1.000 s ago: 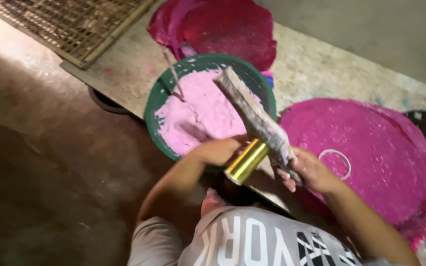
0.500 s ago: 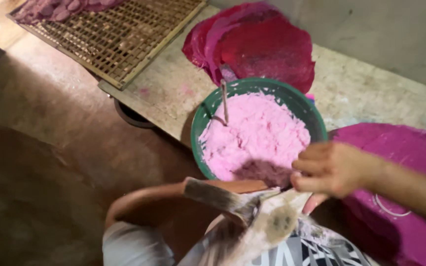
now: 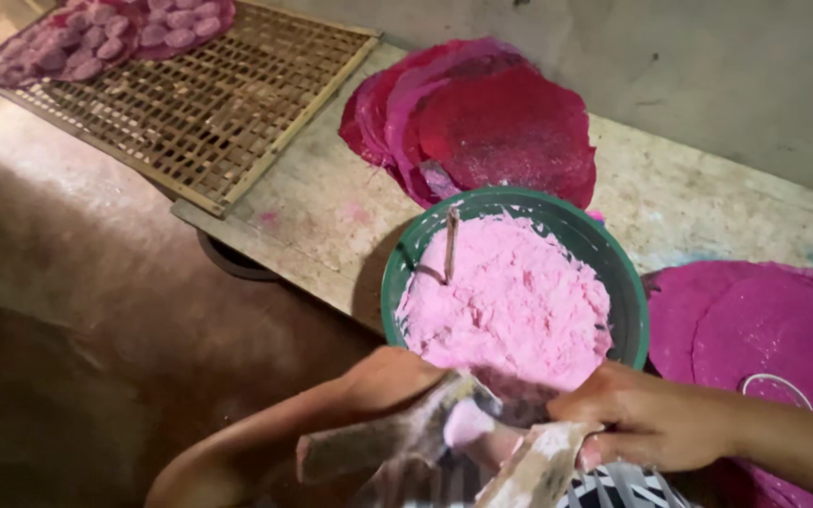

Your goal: The person arranges pink circular items on a dark perforated tray and places it into a steamer. They then use a metal ring and a wooden stick to scoop pink paste from a green bowl and spread it into circular shapes on a pink glittery mat.

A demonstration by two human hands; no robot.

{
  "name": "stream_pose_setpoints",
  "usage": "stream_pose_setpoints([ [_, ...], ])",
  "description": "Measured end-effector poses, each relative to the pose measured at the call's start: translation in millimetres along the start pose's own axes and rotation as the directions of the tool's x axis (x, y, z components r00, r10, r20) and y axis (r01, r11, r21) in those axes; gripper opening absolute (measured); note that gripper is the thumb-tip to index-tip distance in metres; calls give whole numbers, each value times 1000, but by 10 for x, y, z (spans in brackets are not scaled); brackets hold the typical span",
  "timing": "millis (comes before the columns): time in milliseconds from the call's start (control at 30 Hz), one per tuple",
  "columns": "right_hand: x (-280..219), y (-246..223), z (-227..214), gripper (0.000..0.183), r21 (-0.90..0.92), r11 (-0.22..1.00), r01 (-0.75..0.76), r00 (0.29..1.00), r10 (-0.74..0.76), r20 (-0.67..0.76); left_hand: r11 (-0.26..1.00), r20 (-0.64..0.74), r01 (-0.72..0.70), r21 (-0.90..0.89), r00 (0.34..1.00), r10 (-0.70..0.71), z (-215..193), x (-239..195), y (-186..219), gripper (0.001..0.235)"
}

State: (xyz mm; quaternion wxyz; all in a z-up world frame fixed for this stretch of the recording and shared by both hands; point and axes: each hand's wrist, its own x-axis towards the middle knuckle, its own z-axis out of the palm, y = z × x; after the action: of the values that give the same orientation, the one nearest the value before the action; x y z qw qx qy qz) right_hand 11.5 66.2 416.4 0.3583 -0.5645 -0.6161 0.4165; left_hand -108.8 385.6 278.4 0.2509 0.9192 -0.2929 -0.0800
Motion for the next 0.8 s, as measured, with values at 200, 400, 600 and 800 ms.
stream_pose_setpoints([
  [200,-148,23,-231,39,-640,749,-171,953,-40,-301,539,93,461,-705,814,-574,-346,-640,-772,40],
  [400,290,40,-911,25,-969,-248,19,963,-255,84,-77,18,20,-997,1000,21,-11,-296,-539,64],
  [600,679,239,-939,35,-975,-157,-156,881,-468,-65,-354,-67,-87,-931,995,-68,233,-468,-543,53],
  [800,1401,584,-587,38,-999,41,-34,953,-300,-45,68,-367,-391,-918,773,-517,-118,-814,-574,61],
])
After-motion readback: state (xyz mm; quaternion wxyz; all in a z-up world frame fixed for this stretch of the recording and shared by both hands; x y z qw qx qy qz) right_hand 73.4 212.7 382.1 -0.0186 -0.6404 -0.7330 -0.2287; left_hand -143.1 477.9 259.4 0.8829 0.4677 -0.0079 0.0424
